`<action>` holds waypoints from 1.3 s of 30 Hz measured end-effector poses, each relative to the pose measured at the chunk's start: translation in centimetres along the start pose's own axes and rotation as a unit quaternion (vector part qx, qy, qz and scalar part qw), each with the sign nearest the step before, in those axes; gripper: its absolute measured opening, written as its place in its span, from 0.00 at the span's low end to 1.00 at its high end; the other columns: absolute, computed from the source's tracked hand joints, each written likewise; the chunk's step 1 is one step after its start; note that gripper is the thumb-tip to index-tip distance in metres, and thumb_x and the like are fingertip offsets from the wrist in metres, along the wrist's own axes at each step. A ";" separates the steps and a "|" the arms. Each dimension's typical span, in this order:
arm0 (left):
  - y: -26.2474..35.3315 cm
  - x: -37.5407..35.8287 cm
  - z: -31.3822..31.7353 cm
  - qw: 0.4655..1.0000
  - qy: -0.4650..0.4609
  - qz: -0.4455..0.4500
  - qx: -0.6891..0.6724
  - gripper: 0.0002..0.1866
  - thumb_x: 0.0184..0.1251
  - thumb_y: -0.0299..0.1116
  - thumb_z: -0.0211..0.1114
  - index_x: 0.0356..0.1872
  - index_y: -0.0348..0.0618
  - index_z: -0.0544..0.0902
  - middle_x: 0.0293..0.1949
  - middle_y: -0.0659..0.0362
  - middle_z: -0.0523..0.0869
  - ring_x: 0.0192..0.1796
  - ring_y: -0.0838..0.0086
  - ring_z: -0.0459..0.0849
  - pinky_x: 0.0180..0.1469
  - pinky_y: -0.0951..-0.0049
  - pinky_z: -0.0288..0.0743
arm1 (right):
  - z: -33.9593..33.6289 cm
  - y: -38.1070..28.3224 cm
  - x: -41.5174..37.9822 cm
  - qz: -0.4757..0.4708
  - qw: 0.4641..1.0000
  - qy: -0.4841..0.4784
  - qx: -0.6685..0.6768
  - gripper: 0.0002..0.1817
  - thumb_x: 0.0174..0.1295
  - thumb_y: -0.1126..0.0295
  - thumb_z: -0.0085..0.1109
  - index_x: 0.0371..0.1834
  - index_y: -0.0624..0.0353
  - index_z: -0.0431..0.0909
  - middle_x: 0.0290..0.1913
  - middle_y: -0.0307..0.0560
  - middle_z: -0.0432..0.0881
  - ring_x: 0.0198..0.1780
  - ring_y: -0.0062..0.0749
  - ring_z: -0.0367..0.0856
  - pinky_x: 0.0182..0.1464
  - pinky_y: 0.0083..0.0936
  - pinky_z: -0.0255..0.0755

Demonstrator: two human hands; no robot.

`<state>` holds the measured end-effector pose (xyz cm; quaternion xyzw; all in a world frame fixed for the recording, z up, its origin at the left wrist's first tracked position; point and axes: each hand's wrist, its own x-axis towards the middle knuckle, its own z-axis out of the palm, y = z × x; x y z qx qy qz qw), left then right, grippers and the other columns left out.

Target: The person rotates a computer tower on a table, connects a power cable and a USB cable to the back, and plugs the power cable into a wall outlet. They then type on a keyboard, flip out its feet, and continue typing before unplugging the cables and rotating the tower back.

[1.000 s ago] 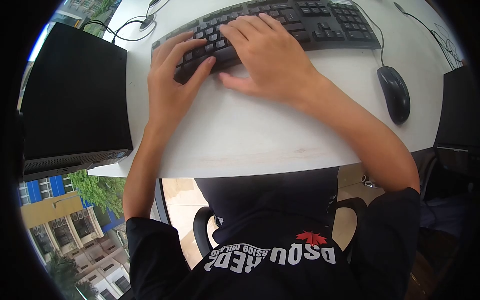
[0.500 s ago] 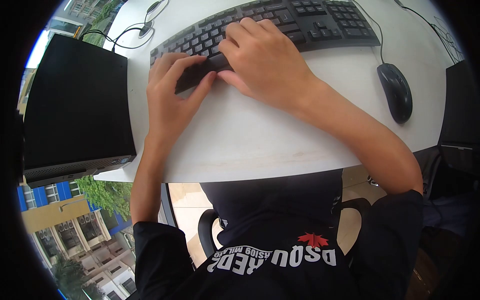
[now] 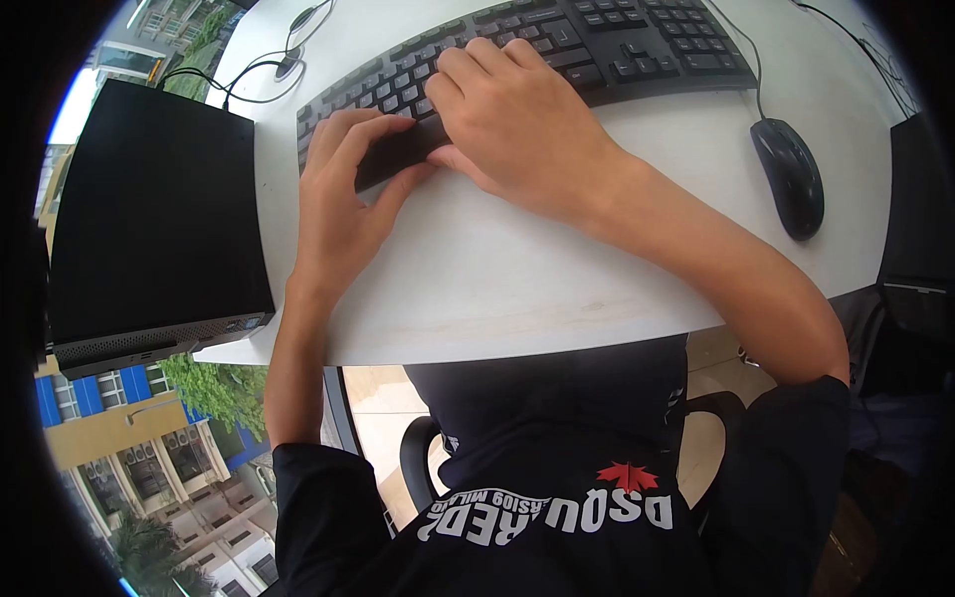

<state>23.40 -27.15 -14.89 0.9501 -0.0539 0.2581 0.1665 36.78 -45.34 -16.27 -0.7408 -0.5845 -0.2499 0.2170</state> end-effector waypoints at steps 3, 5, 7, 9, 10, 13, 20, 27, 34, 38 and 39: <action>0.0 0.0 0.0 1.000 -0.008 -0.006 -0.019 0.22 0.56 0.24 0.82 0.53 0.37 0.87 0.51 0.53 0.86 0.54 0.59 0.85 0.59 0.63 0.79 | -0.1 0.0 -0.1 0.000 1.000 0.003 0.009 0.22 0.58 0.57 0.80 0.43 0.60 0.81 0.46 0.45 0.80 0.52 0.37 0.79 0.56 0.33 0.70; 0.0 0.1 -0.2 1.000 -0.015 -0.002 -0.016 0.22 0.56 0.24 0.82 0.53 0.37 0.86 0.52 0.53 0.86 0.54 0.59 0.85 0.59 0.64 0.80 | 0.0 0.1 -0.2 -0.006 1.000 0.007 0.011 0.22 0.58 0.57 0.80 0.43 0.60 0.81 0.46 0.45 0.80 0.52 0.37 0.79 0.56 0.33 0.70; 0.0 0.1 -0.3 1.000 -0.023 -0.003 -0.019 0.22 0.57 0.23 0.82 0.53 0.36 0.86 0.51 0.53 0.86 0.53 0.60 0.84 0.59 0.64 0.80 | 0.1 0.1 -0.3 -0.010 1.000 0.008 0.011 0.22 0.57 0.56 0.80 0.43 0.60 0.81 0.46 0.44 0.80 0.52 0.37 0.78 0.57 0.33 0.70; 0.0 0.1 -0.4 0.999 -0.028 -0.008 -0.028 0.22 0.57 0.23 0.82 0.53 0.36 0.86 0.51 0.53 0.86 0.53 0.60 0.84 0.58 0.64 0.80 | 0.2 0.1 -0.4 -0.016 1.000 0.010 0.008 0.23 0.57 0.56 0.80 0.44 0.60 0.81 0.46 0.44 0.80 0.52 0.36 0.78 0.57 0.33 0.70; -0.1 0.1 -0.4 0.999 -0.032 -0.010 -0.030 0.22 0.57 0.23 0.82 0.53 0.36 0.86 0.51 0.53 0.86 0.53 0.60 0.84 0.58 0.65 0.80 | 0.2 0.2 -0.4 -0.020 1.000 0.011 0.006 0.23 0.57 0.56 0.80 0.44 0.60 0.81 0.46 0.43 0.80 0.52 0.36 0.78 0.57 0.33 0.70; -0.2 0.1 -0.6 0.999 -0.039 -0.011 -0.035 0.22 0.56 0.23 0.82 0.52 0.36 0.85 0.50 0.53 0.86 0.52 0.60 0.84 0.57 0.65 0.80 | 0.1 0.2 -0.4 -0.028 1.000 0.008 0.005 0.24 0.56 0.55 0.80 0.44 0.60 0.81 0.46 0.43 0.80 0.53 0.36 0.78 0.58 0.32 0.70; -0.6 0.1 -1.1 0.998 -0.049 -0.006 -0.044 0.23 0.53 0.26 0.84 0.52 0.38 0.87 0.48 0.54 0.86 0.51 0.62 0.85 0.55 0.65 0.81 | 0.5 0.4 -0.5 -0.050 0.999 0.021 0.008 0.24 0.56 0.53 0.80 0.45 0.60 0.82 0.47 0.43 0.81 0.55 0.36 0.78 0.59 0.32 0.70; -0.4 0.0 -1.1 0.999 0.007 -0.028 0.025 0.25 0.50 0.32 0.88 0.51 0.40 0.90 0.47 0.56 0.87 0.50 0.63 0.86 0.55 0.65 0.81 | 0.1 0.8 0.0 -0.003 0.998 0.052 0.036 0.27 0.52 0.52 0.82 0.47 0.60 0.85 0.49 0.43 0.81 0.55 0.38 0.79 0.59 0.35 0.72; 0.2 -0.3 -1.1 0.996 0.018 -0.050 0.071 0.28 0.47 0.39 0.90 0.49 0.39 0.89 0.45 0.56 0.87 0.49 0.63 0.86 0.54 0.63 0.81 | -0.3 0.8 -0.5 0.002 1.000 0.021 0.023 0.26 0.53 0.52 0.82 0.45 0.61 0.87 0.48 0.45 0.83 0.56 0.40 0.80 0.60 0.35 0.73; 0.4 -0.1 -1.2 0.994 0.008 -0.074 0.079 0.30 0.46 0.42 0.91 0.48 0.38 0.88 0.43 0.56 0.86 0.49 0.63 0.85 0.54 0.63 0.80 | -0.4 0.7 -0.3 0.023 0.999 0.017 0.045 0.25 0.53 0.53 0.82 0.44 0.60 0.86 0.48 0.46 0.83 0.56 0.40 0.80 0.60 0.36 0.74; 0.1 -0.1 -1.2 0.994 0.005 -0.083 0.069 0.30 0.46 0.43 0.91 0.48 0.38 0.88 0.43 0.56 0.86 0.49 0.63 0.85 0.54 0.63 0.80 | -0.5 0.7 -0.2 0.032 0.998 0.005 0.057 0.25 0.53 0.53 0.82 0.44 0.60 0.85 0.48 0.46 0.83 0.56 0.41 0.80 0.60 0.36 0.74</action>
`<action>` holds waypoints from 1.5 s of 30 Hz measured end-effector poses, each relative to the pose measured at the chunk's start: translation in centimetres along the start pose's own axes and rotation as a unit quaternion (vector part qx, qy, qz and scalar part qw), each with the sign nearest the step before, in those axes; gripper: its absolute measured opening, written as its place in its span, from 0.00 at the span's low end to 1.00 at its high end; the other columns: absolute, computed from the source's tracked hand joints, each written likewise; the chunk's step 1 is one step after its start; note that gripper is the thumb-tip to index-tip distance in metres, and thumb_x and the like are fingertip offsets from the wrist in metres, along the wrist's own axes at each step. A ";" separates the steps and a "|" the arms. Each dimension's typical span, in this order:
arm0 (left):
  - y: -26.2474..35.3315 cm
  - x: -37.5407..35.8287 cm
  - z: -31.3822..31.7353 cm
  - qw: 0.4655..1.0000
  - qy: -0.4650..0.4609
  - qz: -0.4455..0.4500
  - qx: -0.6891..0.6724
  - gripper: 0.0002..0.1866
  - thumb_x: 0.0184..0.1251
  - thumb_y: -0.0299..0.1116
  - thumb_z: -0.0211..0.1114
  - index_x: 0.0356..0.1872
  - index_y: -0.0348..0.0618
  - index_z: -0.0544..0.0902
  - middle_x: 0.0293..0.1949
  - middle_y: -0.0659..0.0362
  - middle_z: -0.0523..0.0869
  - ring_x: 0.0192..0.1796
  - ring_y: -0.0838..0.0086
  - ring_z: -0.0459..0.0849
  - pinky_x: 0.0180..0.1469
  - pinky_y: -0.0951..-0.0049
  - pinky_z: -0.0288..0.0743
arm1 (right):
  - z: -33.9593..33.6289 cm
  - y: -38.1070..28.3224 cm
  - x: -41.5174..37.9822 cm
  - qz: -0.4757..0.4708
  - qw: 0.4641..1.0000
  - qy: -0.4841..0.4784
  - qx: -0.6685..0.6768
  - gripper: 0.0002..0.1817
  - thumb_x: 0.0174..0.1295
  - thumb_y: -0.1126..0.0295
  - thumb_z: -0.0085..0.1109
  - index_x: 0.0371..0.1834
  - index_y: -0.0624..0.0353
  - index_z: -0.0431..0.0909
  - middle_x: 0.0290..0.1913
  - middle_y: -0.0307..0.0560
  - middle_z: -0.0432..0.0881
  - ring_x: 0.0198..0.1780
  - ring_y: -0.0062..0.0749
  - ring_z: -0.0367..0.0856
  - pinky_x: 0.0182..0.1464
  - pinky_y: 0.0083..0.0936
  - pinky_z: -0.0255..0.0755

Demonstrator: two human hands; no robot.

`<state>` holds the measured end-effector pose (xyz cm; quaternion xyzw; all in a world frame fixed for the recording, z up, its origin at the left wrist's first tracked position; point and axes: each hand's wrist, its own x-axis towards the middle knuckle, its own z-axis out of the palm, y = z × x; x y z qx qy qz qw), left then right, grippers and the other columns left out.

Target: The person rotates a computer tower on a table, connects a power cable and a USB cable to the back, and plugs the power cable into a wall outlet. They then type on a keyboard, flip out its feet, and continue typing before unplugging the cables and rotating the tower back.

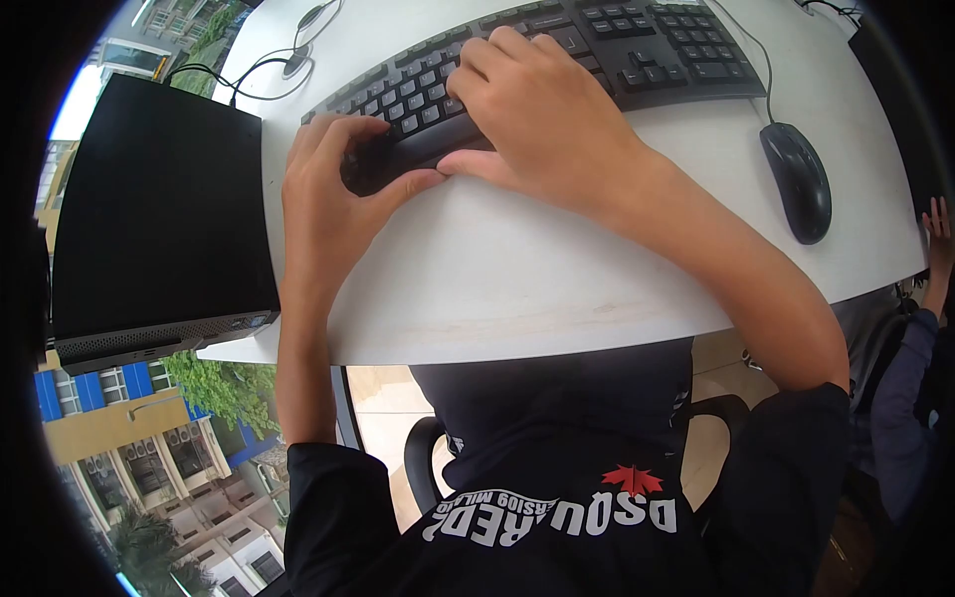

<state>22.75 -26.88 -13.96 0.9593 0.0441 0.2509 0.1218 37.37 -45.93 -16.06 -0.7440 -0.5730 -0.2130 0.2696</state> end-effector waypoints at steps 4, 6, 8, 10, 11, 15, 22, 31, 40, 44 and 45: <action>-0.9 0.2 0.0 0.998 -0.017 -0.006 -0.055 0.30 0.45 0.44 0.92 0.46 0.38 0.87 0.41 0.56 0.85 0.47 0.64 0.84 0.53 0.65 0.79 | -0.4 0.2 0.4 0.013 0.999 -0.025 0.031 0.25 0.53 0.55 0.82 0.44 0.60 0.84 0.47 0.46 0.83 0.56 0.42 0.80 0.61 0.38 0.75; -0.5 0.1 0.0 0.998 -0.020 -0.015 -0.061 0.30 0.44 0.43 0.92 0.44 0.39 0.87 0.41 0.57 0.84 0.46 0.65 0.82 0.52 0.67 0.78 | -0.5 0.3 0.4 0.010 0.999 -0.027 0.043 0.26 0.52 0.55 0.83 0.45 0.60 0.82 0.47 0.45 0.82 0.55 0.42 0.80 0.60 0.38 0.75; -0.3 0.0 -0.4 0.996 -0.038 -0.027 -0.072 0.29 0.43 0.43 0.93 0.41 0.40 0.85 0.40 0.58 0.84 0.45 0.65 0.82 0.51 0.67 0.78 | -0.6 0.4 0.3 0.009 0.998 -0.028 0.059 0.28 0.50 0.57 0.85 0.48 0.60 0.81 0.47 0.44 0.81 0.52 0.42 0.79 0.58 0.37 0.74; 0.0 -0.3 -0.5 0.996 -0.062 -0.023 -0.063 0.28 0.43 0.42 0.93 0.39 0.40 0.84 0.38 0.59 0.83 0.44 0.65 0.81 0.50 0.67 0.77 | -0.7 0.7 0.4 0.006 0.997 -0.038 0.069 0.28 0.50 0.57 0.85 0.47 0.60 0.81 0.47 0.44 0.81 0.52 0.42 0.79 0.57 0.37 0.74; 0.3 -0.6 -0.4 0.996 -0.075 -0.013 -0.049 0.28 0.42 0.42 0.93 0.38 0.40 0.84 0.38 0.59 0.83 0.44 0.65 0.81 0.49 0.67 0.77 | -0.7 0.9 0.4 0.004 0.996 -0.043 0.074 0.28 0.50 0.57 0.85 0.47 0.60 0.81 0.47 0.44 0.81 0.52 0.42 0.79 0.57 0.37 0.74; -0.4 -0.1 -0.2 0.998 -0.021 0.038 -0.039 0.31 0.41 0.42 0.93 0.42 0.40 0.84 0.42 0.57 0.84 0.49 0.62 0.82 0.53 0.64 0.78 | -0.6 1.1 0.4 0.004 0.996 -0.041 0.077 0.28 0.50 0.56 0.85 0.47 0.59 0.81 0.47 0.44 0.81 0.51 0.42 0.79 0.57 0.36 0.74; -2.0 0.5 0.1 0.998 0.039 0.014 -0.039 0.43 0.53 0.51 0.88 0.65 0.36 0.80 0.67 0.47 0.80 0.72 0.54 0.76 0.71 0.57 0.74 | -0.8 0.5 0.2 -0.003 0.998 -0.017 0.056 0.29 0.50 0.53 0.84 0.48 0.61 0.83 0.50 0.45 0.82 0.57 0.42 0.79 0.64 0.41 0.73; -2.3 1.5 1.3 0.994 0.058 -0.087 -0.014 0.45 0.69 0.63 0.72 0.66 0.25 0.79 0.63 0.41 0.82 0.66 0.49 0.81 0.65 0.53 0.78 | 0.7 0.3 -0.5 0.013 1.000 0.007 -0.020 0.48 0.53 0.40 0.79 0.69 0.67 0.78 0.69 0.59 0.77 0.76 0.52 0.70 0.82 0.48 0.60; -1.8 3.3 3.3 0.994 0.062 -0.020 0.086 0.27 0.79 0.51 0.63 0.50 0.29 0.86 0.51 0.46 0.84 0.56 0.54 0.82 0.56 0.54 0.78 | 1.3 1.1 0.3 -0.003 0.999 -0.007 -0.040 0.55 0.52 0.33 0.77 0.68 0.74 0.77 0.68 0.60 0.78 0.73 0.52 0.73 0.80 0.48 0.62; -1.8 3.8 3.4 0.995 0.052 -0.026 0.082 0.23 0.78 0.48 0.63 0.48 0.31 0.85 0.50 0.47 0.83 0.56 0.53 0.81 0.57 0.53 0.78 | 1.0 1.6 0.9 -0.004 1.000 -0.016 -0.010 0.58 0.47 0.32 0.79 0.67 0.76 0.77 0.63 0.59 0.78 0.69 0.51 0.75 0.77 0.46 0.66; -1.8 3.7 3.4 0.995 0.051 -0.029 0.075 0.23 0.77 0.47 0.63 0.49 0.31 0.85 0.50 0.47 0.83 0.55 0.53 0.81 0.57 0.53 0.78 | 0.9 1.6 0.9 0.001 1.000 -0.026 -0.006 0.57 0.46 0.34 0.81 0.66 0.75 0.77 0.63 0.58 0.77 0.68 0.51 0.75 0.75 0.45 0.68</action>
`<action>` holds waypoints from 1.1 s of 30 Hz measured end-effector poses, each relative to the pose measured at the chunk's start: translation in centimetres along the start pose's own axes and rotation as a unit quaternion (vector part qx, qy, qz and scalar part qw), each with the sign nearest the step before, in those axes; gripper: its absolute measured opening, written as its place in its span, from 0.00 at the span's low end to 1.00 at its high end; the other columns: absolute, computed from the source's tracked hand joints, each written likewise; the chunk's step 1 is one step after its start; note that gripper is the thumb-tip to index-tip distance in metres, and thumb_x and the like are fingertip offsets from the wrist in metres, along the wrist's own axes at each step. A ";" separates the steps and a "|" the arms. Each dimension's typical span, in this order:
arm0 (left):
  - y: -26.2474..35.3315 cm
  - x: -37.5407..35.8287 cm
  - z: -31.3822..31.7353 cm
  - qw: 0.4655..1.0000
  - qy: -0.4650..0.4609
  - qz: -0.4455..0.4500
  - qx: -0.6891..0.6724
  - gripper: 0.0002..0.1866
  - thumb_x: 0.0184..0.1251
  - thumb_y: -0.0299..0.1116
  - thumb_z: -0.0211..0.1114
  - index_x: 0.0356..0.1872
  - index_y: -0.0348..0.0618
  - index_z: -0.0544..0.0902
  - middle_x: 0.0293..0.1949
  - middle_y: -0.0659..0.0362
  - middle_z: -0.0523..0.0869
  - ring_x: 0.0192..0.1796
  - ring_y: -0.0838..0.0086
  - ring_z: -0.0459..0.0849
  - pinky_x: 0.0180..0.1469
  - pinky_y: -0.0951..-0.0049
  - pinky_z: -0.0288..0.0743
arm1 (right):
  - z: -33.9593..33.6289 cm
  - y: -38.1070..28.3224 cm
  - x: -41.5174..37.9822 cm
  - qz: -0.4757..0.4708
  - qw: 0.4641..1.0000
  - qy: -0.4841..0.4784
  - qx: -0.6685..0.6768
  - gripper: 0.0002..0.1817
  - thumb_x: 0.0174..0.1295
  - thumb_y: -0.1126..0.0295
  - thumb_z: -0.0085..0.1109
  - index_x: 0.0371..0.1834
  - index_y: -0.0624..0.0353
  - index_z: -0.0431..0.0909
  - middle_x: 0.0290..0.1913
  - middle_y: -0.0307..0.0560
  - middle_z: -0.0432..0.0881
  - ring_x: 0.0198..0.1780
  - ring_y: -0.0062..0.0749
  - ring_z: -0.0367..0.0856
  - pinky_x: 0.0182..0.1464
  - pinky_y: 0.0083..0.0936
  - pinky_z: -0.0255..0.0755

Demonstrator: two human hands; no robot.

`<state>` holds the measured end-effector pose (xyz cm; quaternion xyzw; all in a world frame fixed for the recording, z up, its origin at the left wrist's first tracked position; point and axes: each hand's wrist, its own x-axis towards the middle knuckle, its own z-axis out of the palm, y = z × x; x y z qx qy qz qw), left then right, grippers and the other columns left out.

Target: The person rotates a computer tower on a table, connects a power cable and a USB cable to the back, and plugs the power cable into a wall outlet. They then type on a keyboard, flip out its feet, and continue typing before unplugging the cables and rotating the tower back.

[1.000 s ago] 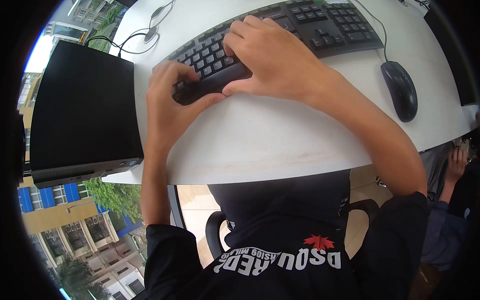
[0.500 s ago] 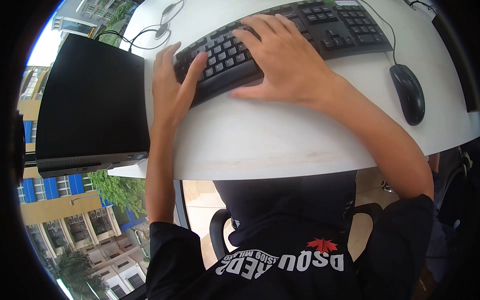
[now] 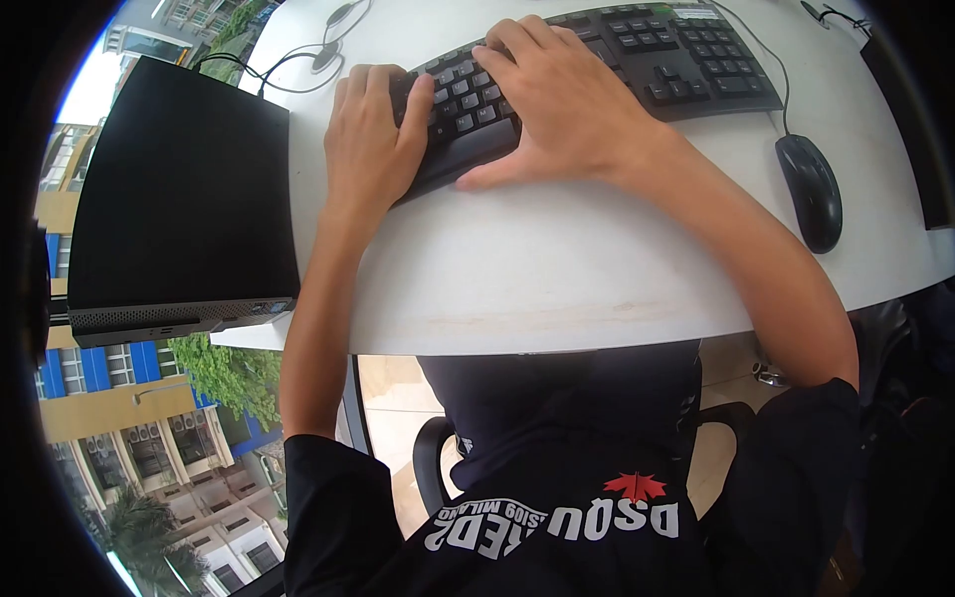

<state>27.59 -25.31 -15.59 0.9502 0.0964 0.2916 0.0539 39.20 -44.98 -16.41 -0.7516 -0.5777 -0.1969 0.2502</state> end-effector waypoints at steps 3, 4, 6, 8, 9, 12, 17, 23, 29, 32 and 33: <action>-0.1 -0.1 0.1 1.000 0.007 0.005 -0.002 0.21 0.79 0.46 0.63 0.49 0.33 0.85 0.48 0.49 0.84 0.55 0.53 0.81 0.57 0.54 0.78 | -0.3 -0.2 0.3 0.009 1.000 -0.019 0.009 0.56 0.43 0.37 0.84 0.65 0.74 0.77 0.63 0.55 0.75 0.67 0.50 0.75 0.71 0.44 0.73; -0.2 -0.2 0.1 1.000 0.013 0.008 -0.001 0.20 0.80 0.45 0.63 0.49 0.34 0.85 0.48 0.49 0.84 0.55 0.54 0.81 0.57 0.54 0.78 | -0.6 -0.6 0.4 0.007 1.000 -0.021 0.007 0.56 0.42 0.36 0.84 0.63 0.75 0.77 0.62 0.55 0.75 0.66 0.50 0.75 0.70 0.44 0.73; -0.3 -0.2 0.2 1.000 0.017 0.014 -0.006 0.19 0.79 0.44 0.64 0.49 0.34 0.84 0.48 0.48 0.84 0.54 0.53 0.81 0.56 0.54 0.77 | -0.8 -0.7 0.6 -0.003 1.000 -0.016 -0.001 0.55 0.42 0.36 0.84 0.61 0.75 0.77 0.61 0.56 0.75 0.65 0.50 0.75 0.70 0.44 0.73; -0.3 -0.2 0.1 1.000 0.020 0.019 -0.009 0.18 0.78 0.42 0.65 0.49 0.33 0.84 0.48 0.48 0.84 0.53 0.53 0.81 0.56 0.54 0.77 | -0.7 -0.6 0.6 -0.016 1.000 -0.004 -0.013 0.55 0.41 0.36 0.84 0.59 0.75 0.77 0.61 0.56 0.75 0.64 0.50 0.75 0.69 0.43 0.73; -0.3 -0.2 0.0 0.999 0.022 0.021 -0.009 0.17 0.78 0.42 0.66 0.49 0.33 0.83 0.47 0.47 0.83 0.53 0.53 0.81 0.56 0.54 0.77 | -0.7 -0.7 0.6 -0.018 1.000 0.002 -0.018 0.55 0.41 0.36 0.84 0.59 0.74 0.77 0.61 0.56 0.75 0.64 0.50 0.75 0.69 0.43 0.73; -0.3 -0.1 0.0 0.999 0.022 0.026 -0.006 0.17 0.77 0.40 0.67 0.49 0.33 0.83 0.47 0.47 0.83 0.53 0.52 0.80 0.55 0.54 0.77 | -0.6 -0.7 0.6 -0.020 1.000 0.009 -0.021 0.54 0.40 0.36 0.84 0.59 0.72 0.76 0.61 0.56 0.75 0.64 0.50 0.75 0.69 0.43 0.73; -0.4 -0.1 0.0 0.998 0.038 0.042 -0.005 0.16 0.76 0.40 0.68 0.48 0.33 0.82 0.47 0.47 0.83 0.53 0.52 0.80 0.55 0.53 0.76 | -0.6 -0.7 0.7 -0.016 1.000 0.001 -0.022 0.54 0.39 0.36 0.84 0.60 0.71 0.76 0.62 0.56 0.75 0.65 0.50 0.75 0.70 0.43 0.71; -0.3 -0.2 -0.1 0.997 0.061 0.053 0.008 0.17 0.75 0.40 0.69 0.48 0.34 0.82 0.47 0.47 0.83 0.53 0.51 0.79 0.57 0.52 0.75 | -1.4 -0.2 1.1 -0.080 0.994 -0.006 -0.077 0.57 0.47 0.24 0.73 0.50 0.78 0.75 0.54 0.67 0.76 0.59 0.56 0.74 0.64 0.46 0.71; -0.1 -0.2 -0.4 0.996 0.074 0.056 0.008 0.18 0.73 0.41 0.69 0.48 0.33 0.82 0.47 0.47 0.82 0.53 0.51 0.78 0.58 0.52 0.73 | -1.1 -0.1 1.0 -0.091 0.992 0.014 -0.083 0.58 0.48 0.23 0.73 0.52 0.78 0.74 0.54 0.67 0.75 0.59 0.56 0.74 0.65 0.47 0.70; -0.2 -0.2 -0.3 0.995 0.081 0.059 0.007 0.20 0.70 0.41 0.69 0.48 0.31 0.82 0.48 0.46 0.81 0.54 0.52 0.78 0.61 0.53 0.71 | -1.2 -0.3 0.9 -0.104 0.989 0.033 -0.099 0.59 0.47 0.22 0.72 0.53 0.78 0.74 0.55 0.67 0.75 0.60 0.57 0.74 0.66 0.48 0.69; -0.2 -0.2 -0.3 0.995 0.085 0.061 0.008 0.20 0.70 0.41 0.69 0.48 0.31 0.82 0.48 0.46 0.80 0.54 0.52 0.78 0.61 0.53 0.71 | -1.2 -0.3 0.8 -0.104 0.988 0.035 -0.105 0.59 0.47 0.22 0.72 0.53 0.78 0.74 0.55 0.67 0.75 0.60 0.57 0.74 0.66 0.48 0.69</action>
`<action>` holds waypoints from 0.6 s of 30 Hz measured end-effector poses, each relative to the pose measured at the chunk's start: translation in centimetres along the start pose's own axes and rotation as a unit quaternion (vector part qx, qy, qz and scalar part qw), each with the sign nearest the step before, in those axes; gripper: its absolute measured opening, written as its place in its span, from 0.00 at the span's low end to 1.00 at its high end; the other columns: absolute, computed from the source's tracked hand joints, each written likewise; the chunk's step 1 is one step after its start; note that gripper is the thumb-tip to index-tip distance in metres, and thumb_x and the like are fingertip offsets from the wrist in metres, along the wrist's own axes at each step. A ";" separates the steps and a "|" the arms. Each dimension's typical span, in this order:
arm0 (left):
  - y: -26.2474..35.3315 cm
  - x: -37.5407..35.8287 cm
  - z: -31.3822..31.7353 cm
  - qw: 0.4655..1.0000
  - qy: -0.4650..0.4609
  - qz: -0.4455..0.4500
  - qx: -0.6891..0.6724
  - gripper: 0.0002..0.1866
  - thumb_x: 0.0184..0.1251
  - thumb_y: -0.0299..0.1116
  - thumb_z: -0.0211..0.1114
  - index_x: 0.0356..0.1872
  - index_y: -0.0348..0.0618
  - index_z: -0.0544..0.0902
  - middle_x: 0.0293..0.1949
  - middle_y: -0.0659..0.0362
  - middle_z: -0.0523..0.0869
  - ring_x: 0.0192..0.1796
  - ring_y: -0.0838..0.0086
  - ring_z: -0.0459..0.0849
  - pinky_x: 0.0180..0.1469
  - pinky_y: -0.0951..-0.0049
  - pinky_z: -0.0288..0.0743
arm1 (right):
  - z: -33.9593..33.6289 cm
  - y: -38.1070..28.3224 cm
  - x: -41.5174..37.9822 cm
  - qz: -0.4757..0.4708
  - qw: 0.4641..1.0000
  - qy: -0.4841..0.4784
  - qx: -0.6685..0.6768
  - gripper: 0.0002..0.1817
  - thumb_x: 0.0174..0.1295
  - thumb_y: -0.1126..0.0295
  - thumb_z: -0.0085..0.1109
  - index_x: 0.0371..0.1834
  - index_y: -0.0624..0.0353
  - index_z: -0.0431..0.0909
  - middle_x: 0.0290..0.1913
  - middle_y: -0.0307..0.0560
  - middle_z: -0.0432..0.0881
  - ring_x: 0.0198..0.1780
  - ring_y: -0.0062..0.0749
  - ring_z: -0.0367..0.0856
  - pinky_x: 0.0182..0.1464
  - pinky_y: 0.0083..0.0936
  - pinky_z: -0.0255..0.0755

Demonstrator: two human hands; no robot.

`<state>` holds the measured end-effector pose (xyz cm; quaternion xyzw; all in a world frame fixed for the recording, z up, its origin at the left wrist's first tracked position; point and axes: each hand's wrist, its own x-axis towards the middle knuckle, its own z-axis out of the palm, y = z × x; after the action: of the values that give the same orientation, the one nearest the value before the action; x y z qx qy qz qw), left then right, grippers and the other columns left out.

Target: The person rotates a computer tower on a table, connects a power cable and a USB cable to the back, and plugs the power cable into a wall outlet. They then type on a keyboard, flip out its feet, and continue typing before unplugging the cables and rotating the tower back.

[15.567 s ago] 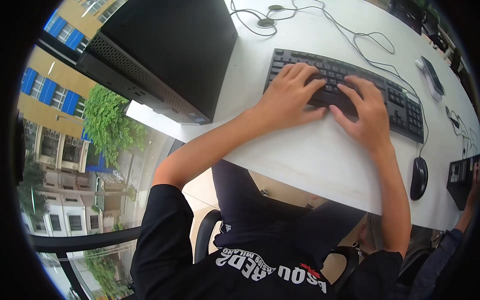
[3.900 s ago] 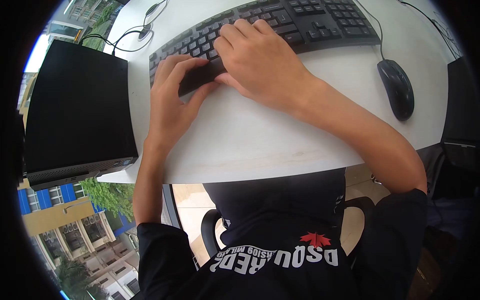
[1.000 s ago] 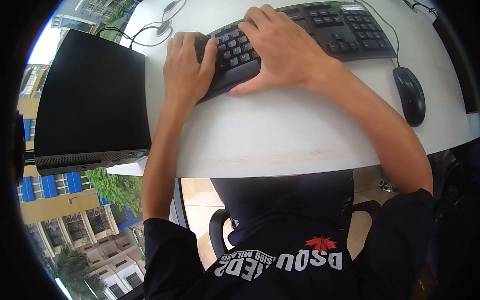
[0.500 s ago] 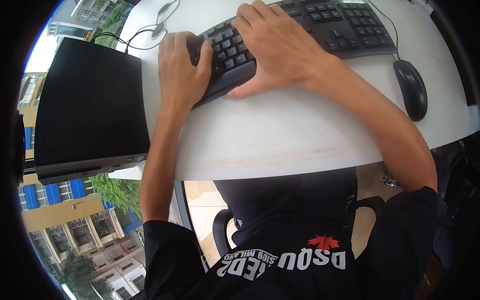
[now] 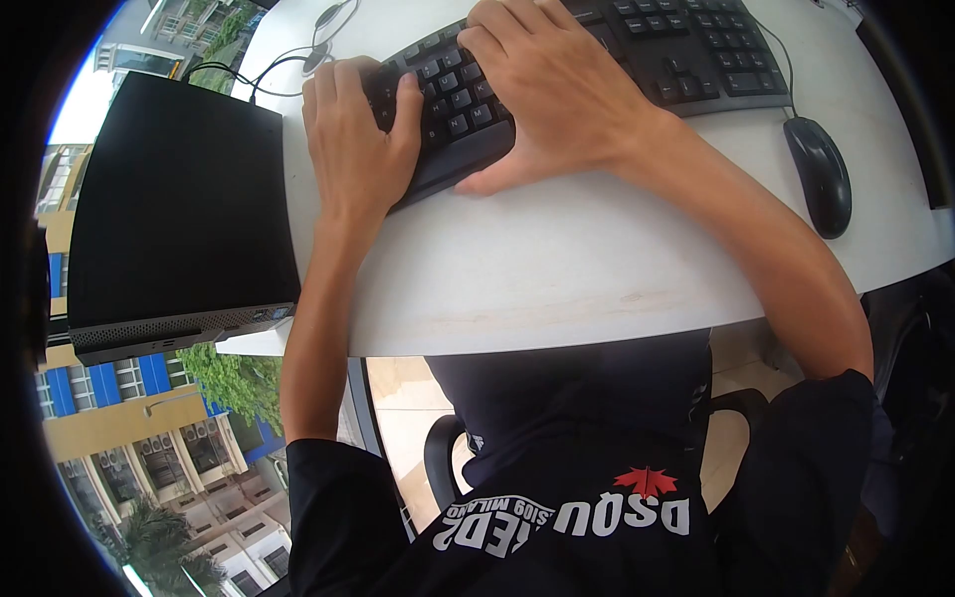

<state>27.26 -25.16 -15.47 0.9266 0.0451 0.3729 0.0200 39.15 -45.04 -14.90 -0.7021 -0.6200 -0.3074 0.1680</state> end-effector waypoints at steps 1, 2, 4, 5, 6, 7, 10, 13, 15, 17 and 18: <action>0.0 0.0 0.0 1.000 0.003 0.002 0.001 0.20 0.70 0.41 0.70 0.48 0.31 0.82 0.48 0.46 0.80 0.53 0.52 0.78 0.61 0.53 0.71 | 0.0 0.0 0.0 -0.001 1.000 0.001 -0.006 0.59 0.47 0.22 0.72 0.53 0.78 0.74 0.55 0.67 0.75 0.60 0.57 0.73 0.66 0.48 0.69; 0.0 0.0 0.0 1.000 0.007 0.004 0.002 0.20 0.69 0.41 0.70 0.48 0.31 0.82 0.48 0.46 0.80 0.54 0.52 0.78 0.61 0.53 0.71 | 0.0 -0.1 0.0 -0.001 1.000 0.003 -0.012 0.59 0.47 0.21 0.72 0.53 0.78 0.74 0.55 0.67 0.75 0.61 0.57 0.73 0.66 0.49 0.69; 0.0 0.0 0.0 1.000 0.014 0.009 0.005 0.20 0.69 0.41 0.70 0.48 0.31 0.82 0.48 0.46 0.80 0.54 0.52 0.78 0.61 0.53 0.71 | -0.1 0.0 0.0 -0.001 1.000 0.005 -0.005 0.59 0.47 0.22 0.72 0.53 0.78 0.74 0.55 0.66 0.75 0.61 0.57 0.73 0.66 0.48 0.69; 0.0 0.0 0.0 1.000 0.017 0.010 0.006 0.20 0.69 0.41 0.70 0.48 0.31 0.82 0.48 0.47 0.80 0.54 0.52 0.78 0.61 0.53 0.71 | -0.2 0.0 0.0 -0.001 1.000 0.006 -0.002 0.59 0.47 0.22 0.72 0.53 0.78 0.74 0.55 0.66 0.75 0.61 0.57 0.73 0.67 0.48 0.69; 0.0 0.0 0.0 1.000 0.020 0.011 0.007 0.20 0.69 0.41 0.70 0.48 0.31 0.82 0.48 0.47 0.80 0.54 0.52 0.77 0.61 0.53 0.71 | -0.2 -0.1 -0.1 -0.002 1.000 0.009 -0.004 0.59 0.47 0.22 0.72 0.53 0.78 0.74 0.55 0.66 0.75 0.61 0.57 0.73 0.67 0.48 0.68; 0.0 0.0 0.0 1.000 0.022 0.012 0.008 0.20 0.69 0.41 0.70 0.48 0.31 0.82 0.48 0.47 0.80 0.54 0.52 0.77 0.61 0.53 0.71 | -0.3 -0.1 -0.1 -0.002 1.000 0.012 -0.005 0.59 0.47 0.22 0.73 0.53 0.77 0.74 0.55 0.66 0.75 0.61 0.57 0.73 0.67 0.48 0.68; 0.0 0.0 0.0 0.999 0.030 0.019 0.012 0.20 0.69 0.41 0.70 0.48 0.31 0.81 0.48 0.47 0.80 0.55 0.52 0.77 0.61 0.54 0.71 | -0.3 -0.1 -0.1 -0.004 1.000 0.021 -0.010 0.58 0.47 0.22 0.73 0.53 0.77 0.74 0.55 0.66 0.75 0.60 0.56 0.73 0.66 0.48 0.68; 0.1 0.1 0.0 1.000 0.020 0.014 0.015 0.20 0.69 0.41 0.70 0.48 0.31 0.81 0.49 0.47 0.80 0.55 0.52 0.77 0.61 0.54 0.71 | -0.2 0.1 -0.2 0.002 0.999 0.021 0.024 0.58 0.47 0.22 0.73 0.53 0.77 0.75 0.55 0.66 0.75 0.60 0.56 0.73 0.66 0.48 0.68; 0.1 0.1 0.0 0.999 0.025 0.020 0.004 0.17 0.72 0.40 0.70 0.47 0.33 0.81 0.47 0.48 0.80 0.54 0.52 0.77 0.59 0.52 0.71 | -0.2 0.1 -0.2 0.003 0.999 0.018 0.026 0.58 0.48 0.22 0.72 0.53 0.77 0.75 0.54 0.65 0.75 0.59 0.56 0.73 0.65 0.47 0.69; 0.1 0.1 0.0 0.999 0.029 0.022 0.001 0.16 0.73 0.39 0.69 0.47 0.34 0.80 0.46 0.48 0.80 0.53 0.51 0.77 0.58 0.51 0.72 | -0.2 0.0 -0.2 -0.002 1.000 0.018 -0.007 0.59 0.48 0.21 0.72 0.53 0.77 0.75 0.54 0.65 0.75 0.59 0.56 0.74 0.65 0.47 0.69; 0.2 0.1 0.0 0.999 0.031 0.022 0.003 0.16 0.73 0.39 0.70 0.47 0.34 0.80 0.46 0.48 0.80 0.53 0.51 0.77 0.58 0.51 0.72 | -0.2 0.0 -0.2 -0.004 1.000 0.022 -0.009 0.59 0.48 0.21 0.72 0.53 0.77 0.75 0.54 0.65 0.75 0.59 0.56 0.74 0.64 0.47 0.69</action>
<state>27.32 -25.33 -15.38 0.9154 0.0263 0.4017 0.0080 39.05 -45.32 -14.83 -0.6941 -0.6162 -0.3288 0.1745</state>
